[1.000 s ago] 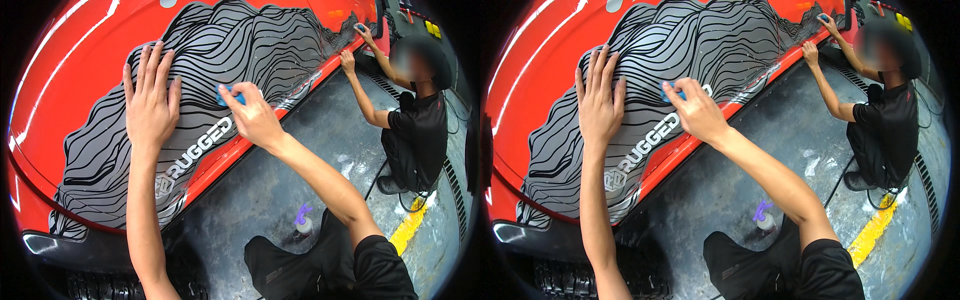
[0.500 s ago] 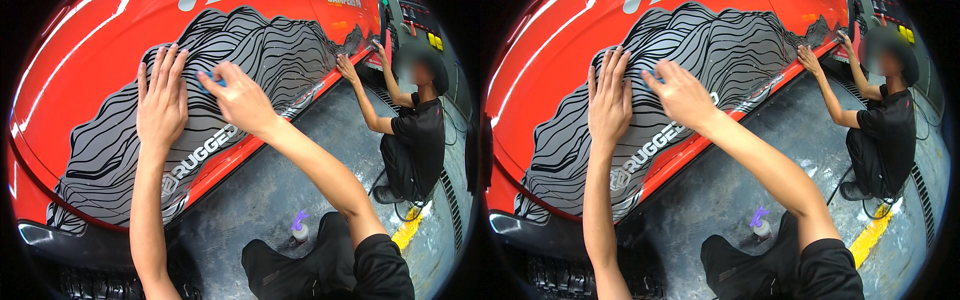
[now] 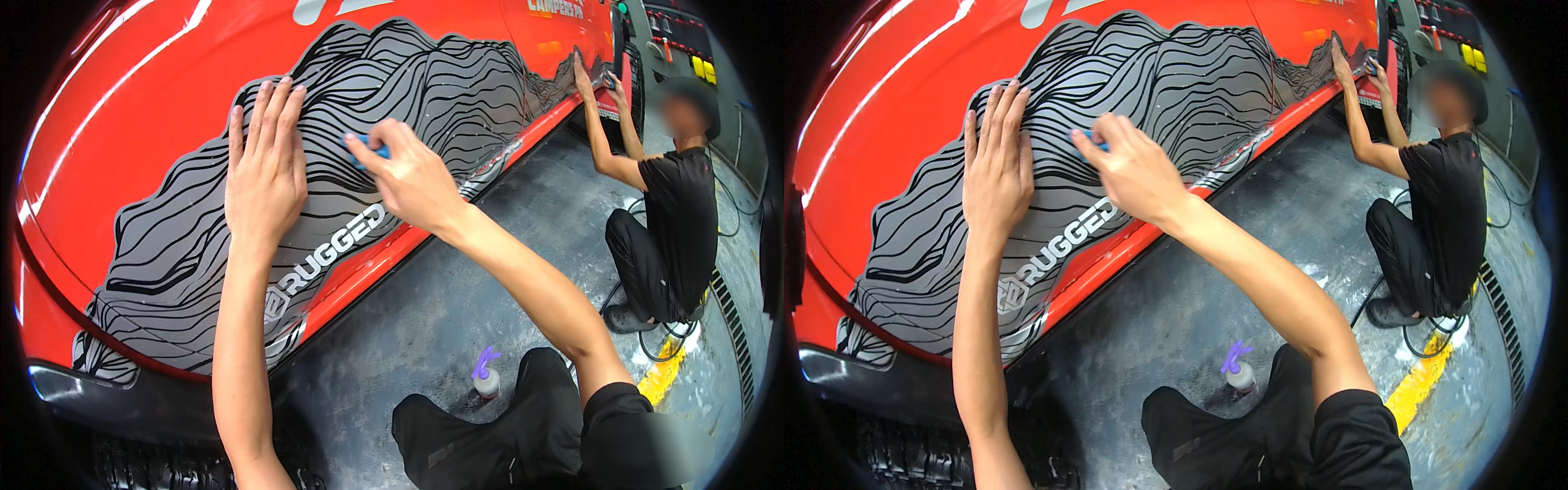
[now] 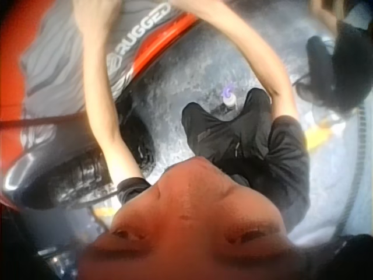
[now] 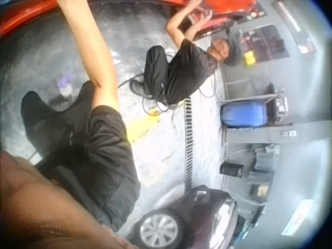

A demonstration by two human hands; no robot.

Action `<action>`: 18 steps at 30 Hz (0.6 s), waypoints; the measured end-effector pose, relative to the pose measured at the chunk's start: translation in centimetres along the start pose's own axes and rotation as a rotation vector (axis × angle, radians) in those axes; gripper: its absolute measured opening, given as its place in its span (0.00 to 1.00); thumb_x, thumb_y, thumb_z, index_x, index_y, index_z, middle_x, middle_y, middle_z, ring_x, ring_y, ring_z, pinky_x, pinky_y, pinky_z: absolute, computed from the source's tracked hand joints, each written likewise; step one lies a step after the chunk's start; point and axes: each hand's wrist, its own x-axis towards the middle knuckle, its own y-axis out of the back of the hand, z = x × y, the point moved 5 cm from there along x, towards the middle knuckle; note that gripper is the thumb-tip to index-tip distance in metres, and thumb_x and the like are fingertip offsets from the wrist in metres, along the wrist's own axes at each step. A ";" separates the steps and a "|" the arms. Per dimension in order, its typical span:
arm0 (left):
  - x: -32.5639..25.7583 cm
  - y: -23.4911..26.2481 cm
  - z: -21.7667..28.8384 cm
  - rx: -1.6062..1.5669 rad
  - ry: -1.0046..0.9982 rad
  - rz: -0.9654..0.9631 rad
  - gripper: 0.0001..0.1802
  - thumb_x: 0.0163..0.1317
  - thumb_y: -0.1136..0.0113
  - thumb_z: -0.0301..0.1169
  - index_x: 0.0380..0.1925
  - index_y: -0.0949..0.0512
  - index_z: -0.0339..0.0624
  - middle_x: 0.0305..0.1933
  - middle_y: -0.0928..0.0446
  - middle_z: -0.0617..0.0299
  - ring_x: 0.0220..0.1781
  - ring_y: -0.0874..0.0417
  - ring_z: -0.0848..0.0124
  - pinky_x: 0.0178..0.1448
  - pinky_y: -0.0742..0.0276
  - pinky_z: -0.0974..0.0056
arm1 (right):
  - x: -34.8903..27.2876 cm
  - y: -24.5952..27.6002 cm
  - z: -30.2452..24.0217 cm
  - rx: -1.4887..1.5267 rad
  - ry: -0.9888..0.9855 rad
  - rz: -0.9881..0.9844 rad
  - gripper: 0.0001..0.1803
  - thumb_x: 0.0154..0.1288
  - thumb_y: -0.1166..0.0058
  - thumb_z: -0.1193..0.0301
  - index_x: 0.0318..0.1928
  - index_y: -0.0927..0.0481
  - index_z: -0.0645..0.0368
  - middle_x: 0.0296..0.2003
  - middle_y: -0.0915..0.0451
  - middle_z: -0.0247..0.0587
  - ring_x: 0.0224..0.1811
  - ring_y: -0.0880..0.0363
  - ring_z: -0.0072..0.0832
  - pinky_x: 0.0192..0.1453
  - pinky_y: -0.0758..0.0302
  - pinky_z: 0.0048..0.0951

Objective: The person kneels beside a red car and uses a spray bottle to wet a black and white graphic wrap on the side panel. They then use a blue squeegee to smooth the vinyl, pressing it firmly against the surface to remove air bubbles and ensure adhesion.

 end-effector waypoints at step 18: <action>-0.3 0.0 -0.3 -0.087 -0.011 0.038 0.31 0.81 0.49 0.25 0.82 0.33 0.48 0.86 0.31 0.61 0.91 0.37 0.63 0.94 0.46 0.48 | -1.8 -0.6 -1.2 -0.018 -0.046 0.012 0.30 0.65 0.40 0.79 0.69 0.19 0.61 0.49 0.22 0.46 0.53 0.19 0.43 0.55 0.16 0.44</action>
